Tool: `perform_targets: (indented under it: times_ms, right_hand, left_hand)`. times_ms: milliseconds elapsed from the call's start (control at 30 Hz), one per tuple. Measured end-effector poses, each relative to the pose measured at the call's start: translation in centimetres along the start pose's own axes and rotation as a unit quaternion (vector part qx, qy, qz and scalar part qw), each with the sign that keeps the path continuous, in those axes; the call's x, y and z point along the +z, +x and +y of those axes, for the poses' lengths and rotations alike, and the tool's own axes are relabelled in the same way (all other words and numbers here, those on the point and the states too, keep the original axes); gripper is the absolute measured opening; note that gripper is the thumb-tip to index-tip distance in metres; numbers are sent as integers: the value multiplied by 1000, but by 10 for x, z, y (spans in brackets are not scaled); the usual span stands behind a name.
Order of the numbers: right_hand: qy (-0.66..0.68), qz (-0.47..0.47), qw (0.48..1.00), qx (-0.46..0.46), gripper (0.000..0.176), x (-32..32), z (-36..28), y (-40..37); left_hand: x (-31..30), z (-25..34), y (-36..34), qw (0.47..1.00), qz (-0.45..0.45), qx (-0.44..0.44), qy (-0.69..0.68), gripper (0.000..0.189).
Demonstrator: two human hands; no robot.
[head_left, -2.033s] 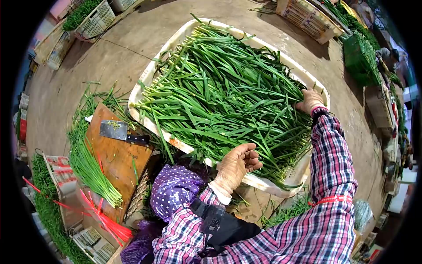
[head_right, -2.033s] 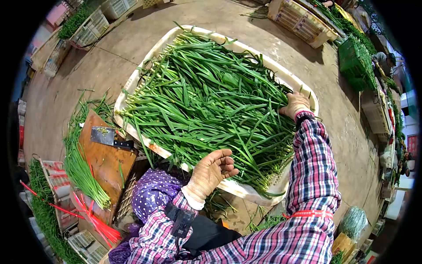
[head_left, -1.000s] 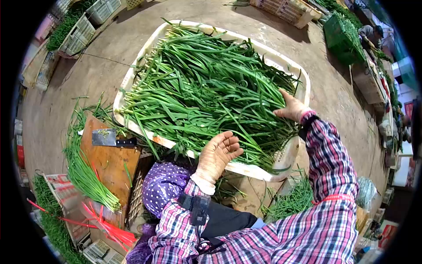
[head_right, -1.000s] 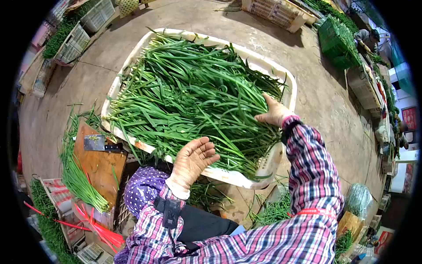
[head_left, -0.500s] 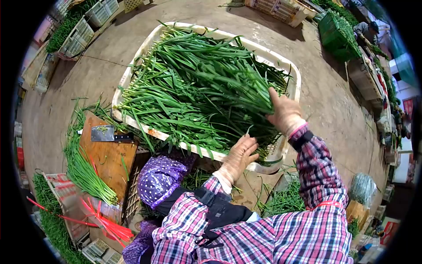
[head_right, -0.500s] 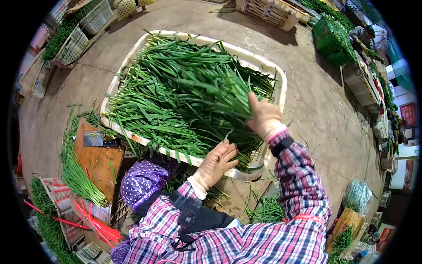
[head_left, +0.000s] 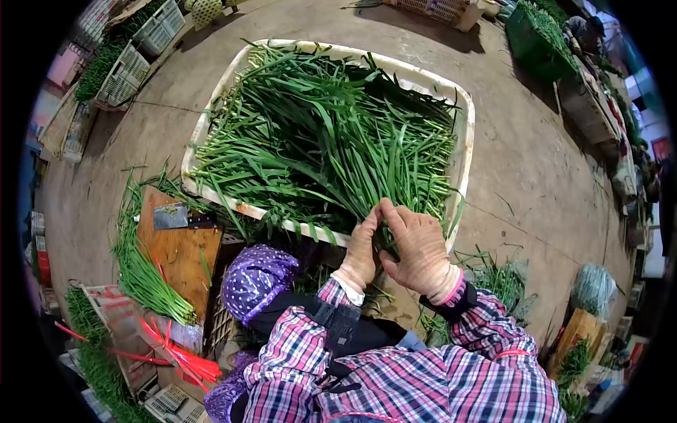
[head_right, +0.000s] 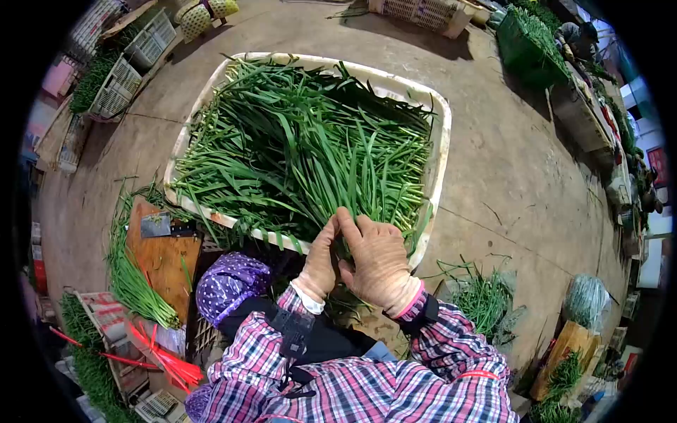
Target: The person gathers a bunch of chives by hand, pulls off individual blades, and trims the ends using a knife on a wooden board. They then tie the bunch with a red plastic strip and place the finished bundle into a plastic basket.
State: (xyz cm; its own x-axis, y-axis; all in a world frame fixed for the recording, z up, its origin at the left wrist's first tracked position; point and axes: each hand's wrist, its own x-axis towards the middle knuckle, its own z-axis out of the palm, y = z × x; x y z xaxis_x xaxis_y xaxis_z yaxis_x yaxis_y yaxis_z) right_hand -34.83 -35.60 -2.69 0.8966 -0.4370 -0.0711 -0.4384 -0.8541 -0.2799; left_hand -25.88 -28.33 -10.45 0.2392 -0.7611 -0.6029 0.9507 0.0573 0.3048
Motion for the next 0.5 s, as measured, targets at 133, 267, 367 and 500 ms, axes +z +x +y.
perform_targets:
  times_ms: [133, 267, 367, 500]
  right_hand:
    - [144, -8, 989, -32, 77, -16, 3, -6]
    - [504, 98, 856, 63, 59, -18, 26, -14]
    - [557, 173, 795, 169, 40, -14, 68, -14]
    - [523, 13, 826, 210, 38, -6, 61, -20]
  left_hand:
    - [-17, -4, 15, 996, 6, 61, 68, 26]
    - [-15, 8, 9, 996, -21, -31, -86, 36]
    - [-10, 15, -3, 978, -72, -91, -173, 50]
    - [-11, 16, -3, 983, -47, -90, -155, 46]
